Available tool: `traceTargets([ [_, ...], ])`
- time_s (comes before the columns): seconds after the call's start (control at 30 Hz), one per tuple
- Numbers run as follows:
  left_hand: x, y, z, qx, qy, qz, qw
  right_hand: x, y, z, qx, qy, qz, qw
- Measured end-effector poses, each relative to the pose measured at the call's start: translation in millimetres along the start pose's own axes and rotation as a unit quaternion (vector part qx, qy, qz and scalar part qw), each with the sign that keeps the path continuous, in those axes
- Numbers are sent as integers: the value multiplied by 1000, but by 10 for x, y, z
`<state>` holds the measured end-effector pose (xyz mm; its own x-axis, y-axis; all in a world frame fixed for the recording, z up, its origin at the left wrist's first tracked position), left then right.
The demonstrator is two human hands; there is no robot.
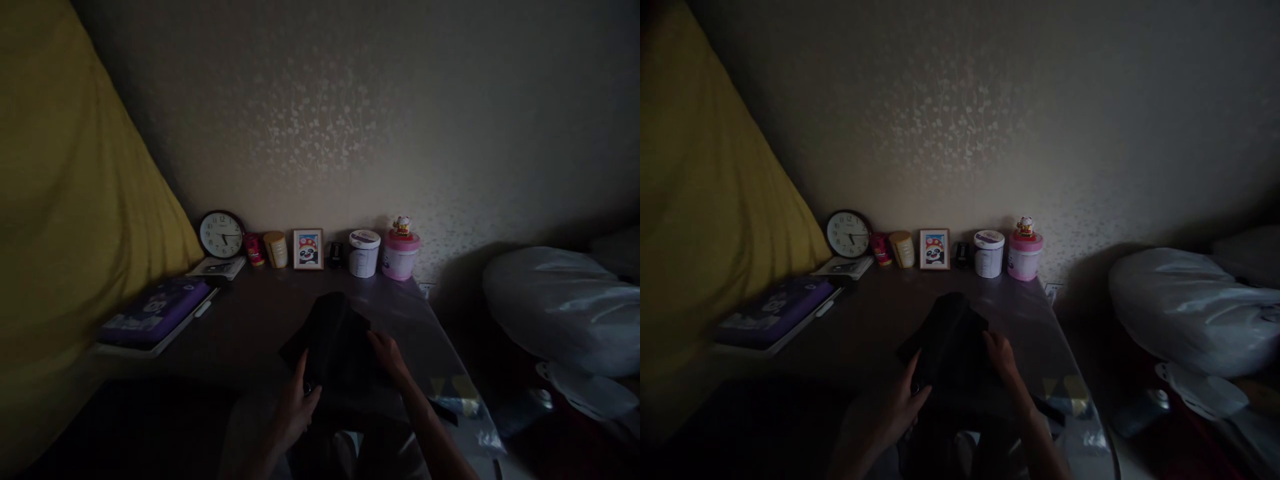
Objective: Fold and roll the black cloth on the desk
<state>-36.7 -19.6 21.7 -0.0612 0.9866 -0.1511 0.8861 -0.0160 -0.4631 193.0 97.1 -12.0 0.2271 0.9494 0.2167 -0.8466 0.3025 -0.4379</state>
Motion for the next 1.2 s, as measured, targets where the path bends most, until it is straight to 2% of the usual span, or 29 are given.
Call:
traceTargets([
  [0.13, -17, -18, 0, -16, 10, -1, 1000, 50, 35, 10, -12, 1, -12, 1000],
  [0.43, -27, -59, -56, -32, -16, 6, 999, 57, 49, -58, -36, 8, -55, 998],
  [0.67, 64, 18, 89, -53, -1, 3, 999, -13, 103, -21, 8, -8, -43, 999],
  [0.87, 84, 44, 171, 0, -23, 9, 1000, -26, 35, 54, 59, -21, -56, 996],
  [1.0, 84, 74, 211, -6, -13, 14, 1000, -17, -1, 176, 101, -24, -49, 993],
  [1.2, 127, 75, 258, 73, 23, 0, 997, 47, 144, 391, 131, -26, -31, 991],
])
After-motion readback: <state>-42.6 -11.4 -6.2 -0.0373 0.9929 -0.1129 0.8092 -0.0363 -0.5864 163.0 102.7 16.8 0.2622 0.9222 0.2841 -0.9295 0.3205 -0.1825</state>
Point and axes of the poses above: each hand's wrist, its own x-axis towards the middle knuckle, its own y-axis out of the palm, z = x × y, the point moved 4 cm from there along x, towards the middle knuckle, and after that the axes turned 6 degrees about -z, right-handed, at the moved point
